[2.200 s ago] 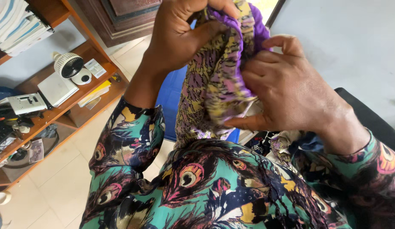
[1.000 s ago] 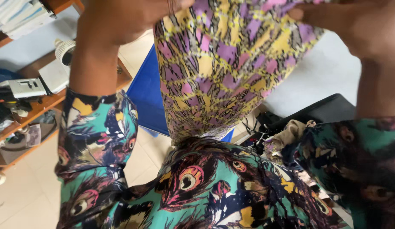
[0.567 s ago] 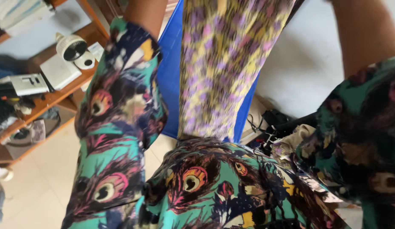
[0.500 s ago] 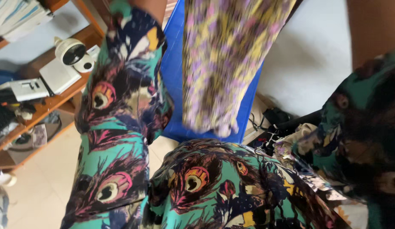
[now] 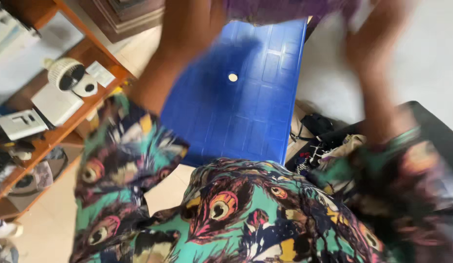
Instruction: The person picks up black shorts from a chair, spreads them on a blue plastic table, folds them into a rectangle, and places them on a shelf. They then repeat this process with a patterned purple and yellow garment and begin spreading a black and white floral patterned item on the table.
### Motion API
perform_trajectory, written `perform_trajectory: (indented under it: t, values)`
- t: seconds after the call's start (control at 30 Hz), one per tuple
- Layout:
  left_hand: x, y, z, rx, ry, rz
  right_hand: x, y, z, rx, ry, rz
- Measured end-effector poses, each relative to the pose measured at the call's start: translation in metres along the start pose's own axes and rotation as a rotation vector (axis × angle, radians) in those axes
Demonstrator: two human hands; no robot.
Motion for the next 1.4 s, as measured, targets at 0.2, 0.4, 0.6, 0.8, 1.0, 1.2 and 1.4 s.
perform_trajectory:
  t: [0.2, 0.4, 0.6, 0.8, 1.0, 1.2, 1.4]
  values:
    - [-0.189, -0.07, 0.063, 0.085, 0.264, -0.312, -0.213, -0.101, 0.001, -0.007, -0.078, -0.362]
    - [-0.345, -0.101, 0.115, 0.053, 0.554, -0.486, -0.348, -0.134, -0.003, 0.201, -0.231, -0.776]
    - [-0.388, -0.092, 0.152, 0.1, 0.683, -0.6, -0.396, -0.138, -0.011, 0.368, -0.233, -1.087]
    - [-0.367, -0.112, 0.15, 0.078, 0.834, -0.56, -0.366, -0.141, 0.004, 0.283, -0.369, -1.036]
    - [-0.338, -0.166, 0.123, 0.192, 0.709, -0.716, -0.302, -0.175, 0.015, 0.137, -0.24, -0.907]
    - [-0.347, -0.198, 0.098, 0.358, 0.589, -1.084, -0.304, -0.23, 0.041, -0.034, -0.182, -1.093]
    - [-0.377, -0.211, 0.086, 0.153, 0.658, -0.966, -0.335, -0.279, 0.08, -0.041, -0.062, -1.164]
Point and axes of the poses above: each hand's wrist, its own x-axis towards the middle knuckle, its own y-axis out of the back of the hand, z = x × y, the point moved 1 cm from there along x, towards the middle knuckle, and after that the axes turned 5 degrees about y, right-handed, at the moved point
